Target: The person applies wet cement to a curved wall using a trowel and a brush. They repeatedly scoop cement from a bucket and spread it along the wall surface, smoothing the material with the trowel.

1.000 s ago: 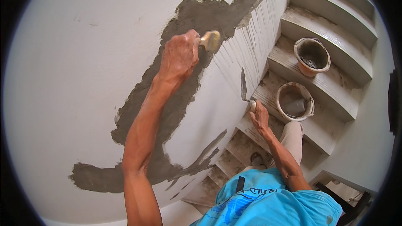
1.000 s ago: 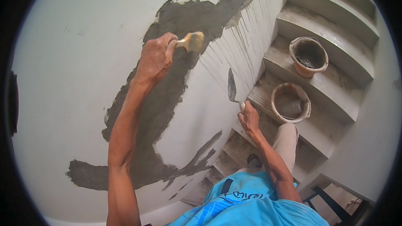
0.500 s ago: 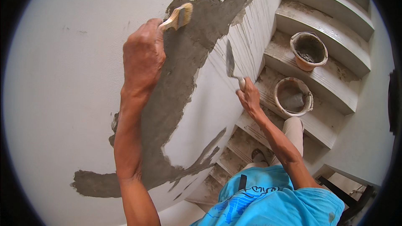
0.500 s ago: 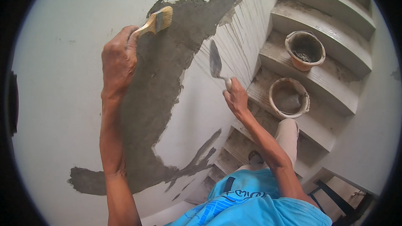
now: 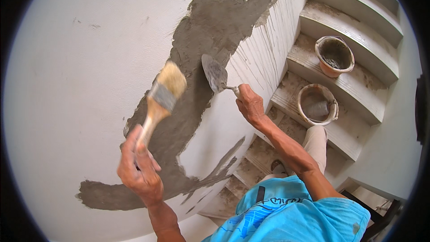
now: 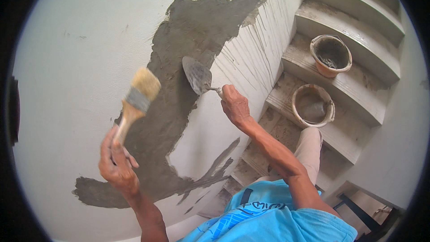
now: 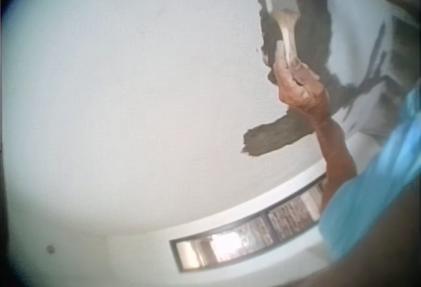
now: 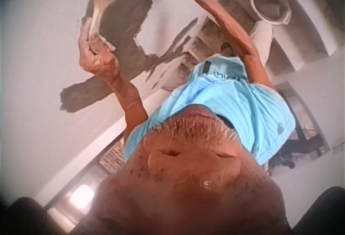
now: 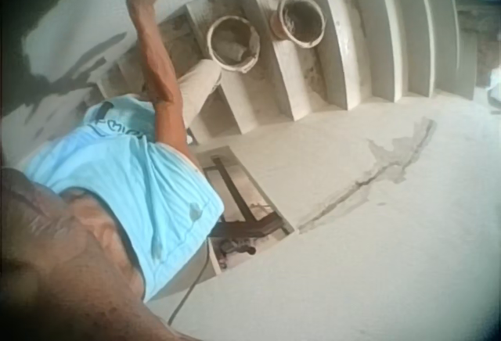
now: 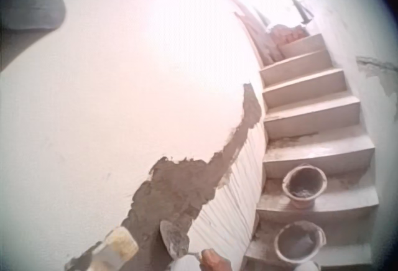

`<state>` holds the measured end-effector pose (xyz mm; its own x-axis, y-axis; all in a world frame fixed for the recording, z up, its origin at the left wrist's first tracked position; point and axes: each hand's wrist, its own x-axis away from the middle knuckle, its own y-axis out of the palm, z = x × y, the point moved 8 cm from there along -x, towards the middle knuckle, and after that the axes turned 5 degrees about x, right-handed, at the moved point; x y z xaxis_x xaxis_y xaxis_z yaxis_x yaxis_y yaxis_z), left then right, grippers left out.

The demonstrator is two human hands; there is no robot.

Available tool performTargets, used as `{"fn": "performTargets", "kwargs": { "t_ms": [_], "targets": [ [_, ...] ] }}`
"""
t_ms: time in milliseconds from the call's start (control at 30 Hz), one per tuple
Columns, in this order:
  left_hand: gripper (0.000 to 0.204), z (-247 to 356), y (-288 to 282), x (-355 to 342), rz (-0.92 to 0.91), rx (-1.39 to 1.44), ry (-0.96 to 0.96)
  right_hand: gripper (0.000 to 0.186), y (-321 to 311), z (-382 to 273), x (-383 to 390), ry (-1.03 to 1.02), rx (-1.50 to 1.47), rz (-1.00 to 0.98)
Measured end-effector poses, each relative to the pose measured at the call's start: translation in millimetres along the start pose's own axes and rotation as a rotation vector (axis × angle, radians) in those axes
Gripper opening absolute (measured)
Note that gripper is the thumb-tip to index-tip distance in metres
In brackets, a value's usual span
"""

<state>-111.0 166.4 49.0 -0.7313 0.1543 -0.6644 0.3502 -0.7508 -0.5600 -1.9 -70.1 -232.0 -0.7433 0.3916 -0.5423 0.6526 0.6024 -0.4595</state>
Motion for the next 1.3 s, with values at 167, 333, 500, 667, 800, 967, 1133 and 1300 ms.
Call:
{"fn": "performTargets", "kwargs": {
  "t_ms": [167, 333, 500, 667, 800, 967, 1133, 1300],
  "targets": [
    [0.026, -66, -5, 85, -0.233, -0.022, -0.457, 0.026, -22, 25, -28, 0.133, 0.008, 0.091],
    [0.020, -161, -5, 191, -0.367, -0.118, -0.670, 0.026, -15, 14, -53, 0.057, 0.112, 0.158],
    [0.018, -238, -17, 294, -0.443, -0.361, -0.690, 0.021, -1, -8, -11, -0.055, 0.201, 0.004],
    [0.020, -268, -30, 349, -0.523, -0.494, -0.669, 0.022, -25, 6, -40, 0.008, 0.183, 0.120],
    [0.022, -290, -43, 390, -0.511, -0.534, -0.773, 0.017, -57, -9, -90, -0.078, 0.093, 0.313],
    [0.022, -323, -53, 436, -0.540, -0.562, -0.834, 0.015, -19, -17, -79, -0.053, 0.257, 0.200],
    [0.019, -298, -39, 415, -0.527, -0.498, -0.958, 0.017, -32, -26, -45, -0.167, 0.100, 0.112],
    [0.021, -303, -45, 429, -0.518, -0.511, -1.015, 0.017, -60, -18, -105, -0.069, 0.072, 0.262]
  ]
}}
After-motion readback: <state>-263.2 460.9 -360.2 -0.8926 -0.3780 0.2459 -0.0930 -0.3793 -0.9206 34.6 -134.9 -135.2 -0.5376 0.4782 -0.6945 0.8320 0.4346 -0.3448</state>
